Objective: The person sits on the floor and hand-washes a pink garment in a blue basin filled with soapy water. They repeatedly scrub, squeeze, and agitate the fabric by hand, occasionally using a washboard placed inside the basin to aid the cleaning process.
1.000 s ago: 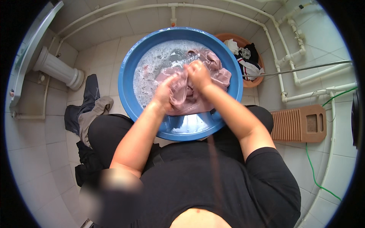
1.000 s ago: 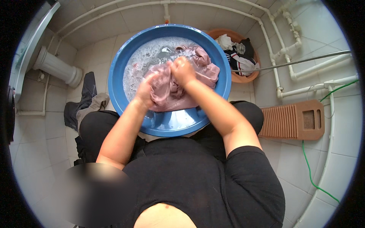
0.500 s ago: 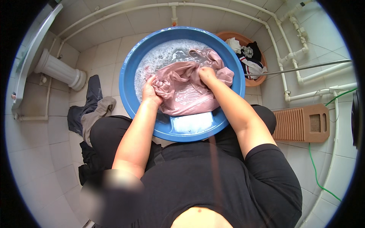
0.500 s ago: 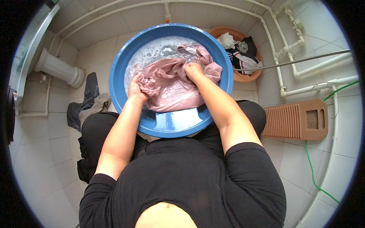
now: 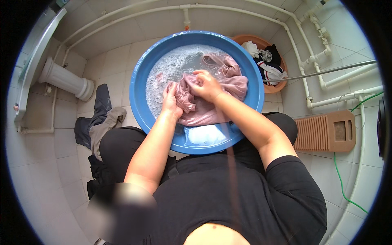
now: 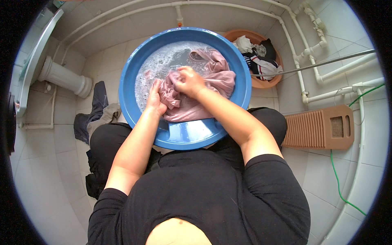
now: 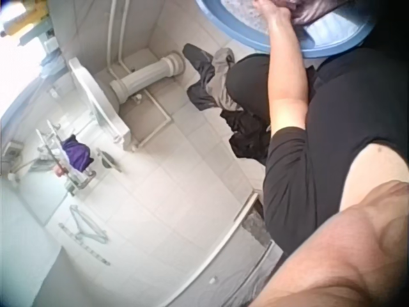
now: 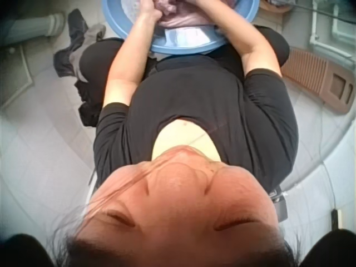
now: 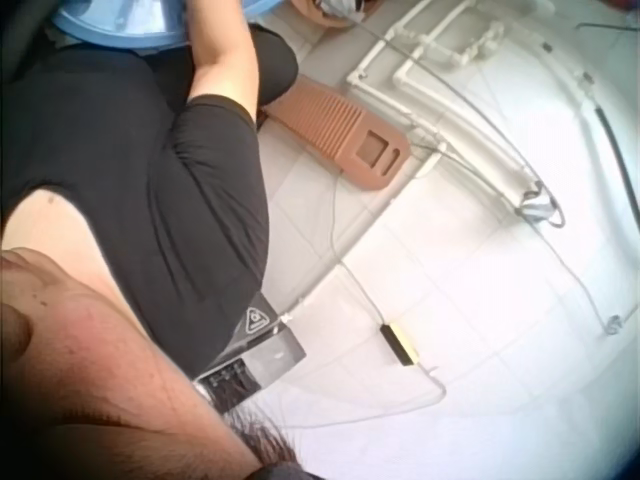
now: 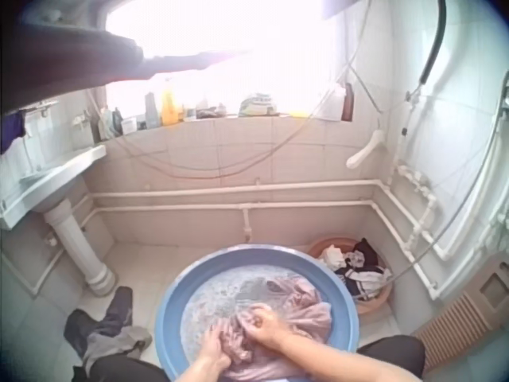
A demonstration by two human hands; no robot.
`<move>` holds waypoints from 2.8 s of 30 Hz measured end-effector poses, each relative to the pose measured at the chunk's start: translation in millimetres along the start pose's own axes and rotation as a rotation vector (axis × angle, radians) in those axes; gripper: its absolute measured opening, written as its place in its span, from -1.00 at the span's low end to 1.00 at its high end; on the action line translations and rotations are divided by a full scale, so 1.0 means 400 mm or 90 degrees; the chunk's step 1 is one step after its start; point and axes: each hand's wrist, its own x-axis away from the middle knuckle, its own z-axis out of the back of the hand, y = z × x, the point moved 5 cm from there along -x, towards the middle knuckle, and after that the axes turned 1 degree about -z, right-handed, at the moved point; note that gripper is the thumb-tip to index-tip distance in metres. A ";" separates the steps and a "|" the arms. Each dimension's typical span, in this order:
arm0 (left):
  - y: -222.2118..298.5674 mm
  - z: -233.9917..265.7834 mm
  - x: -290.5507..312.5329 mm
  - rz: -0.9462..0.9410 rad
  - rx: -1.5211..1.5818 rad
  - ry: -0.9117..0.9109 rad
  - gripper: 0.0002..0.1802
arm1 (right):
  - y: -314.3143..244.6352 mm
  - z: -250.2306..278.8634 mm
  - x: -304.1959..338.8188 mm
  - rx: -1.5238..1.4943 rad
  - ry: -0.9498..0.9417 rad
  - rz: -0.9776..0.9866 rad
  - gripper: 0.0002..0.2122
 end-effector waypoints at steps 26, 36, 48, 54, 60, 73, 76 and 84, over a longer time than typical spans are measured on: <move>-0.035 -0.098 0.095 0.236 0.030 -0.084 -0.26 | -0.041 -0.048 0.037 0.015 0.009 -0.150 -0.75; -0.002 0.011 0.004 -0.088 -0.117 0.087 -0.48 | 0.116 -0.038 -0.049 0.292 -0.405 -0.198 -0.41; -0.013 -0.063 0.019 0.081 0.087 -0.092 -0.49 | -0.083 -0.025 0.027 -0.007 -0.127 0.012 -0.72; -0.044 -0.015 0.017 0.051 0.003 -0.126 -0.58 | -0.247 -0.027 0.101 -0.084 -0.103 0.217 -0.73; -0.080 -0.088 0.055 0.197 0.049 -0.095 -0.66 | -0.055 -0.013 0.066 -0.026 0.004 -0.239 -0.70; 0.162 -0.126 0.084 -0.125 -1.262 -0.205 -0.22 | 0.021 0.024 0.005 -0.144 -0.144 -0.239 -0.57; 0.176 -0.169 0.113 -0.735 -1.278 -0.288 -0.06 | -0.163 0.049 -0.024 -0.290 -0.462 -0.011 -0.57; 0.150 -0.112 0.066 0.081 -0.109 -0.358 -0.56 | 0.103 0.077 -0.022 0.057 -0.402 -0.109 -0.50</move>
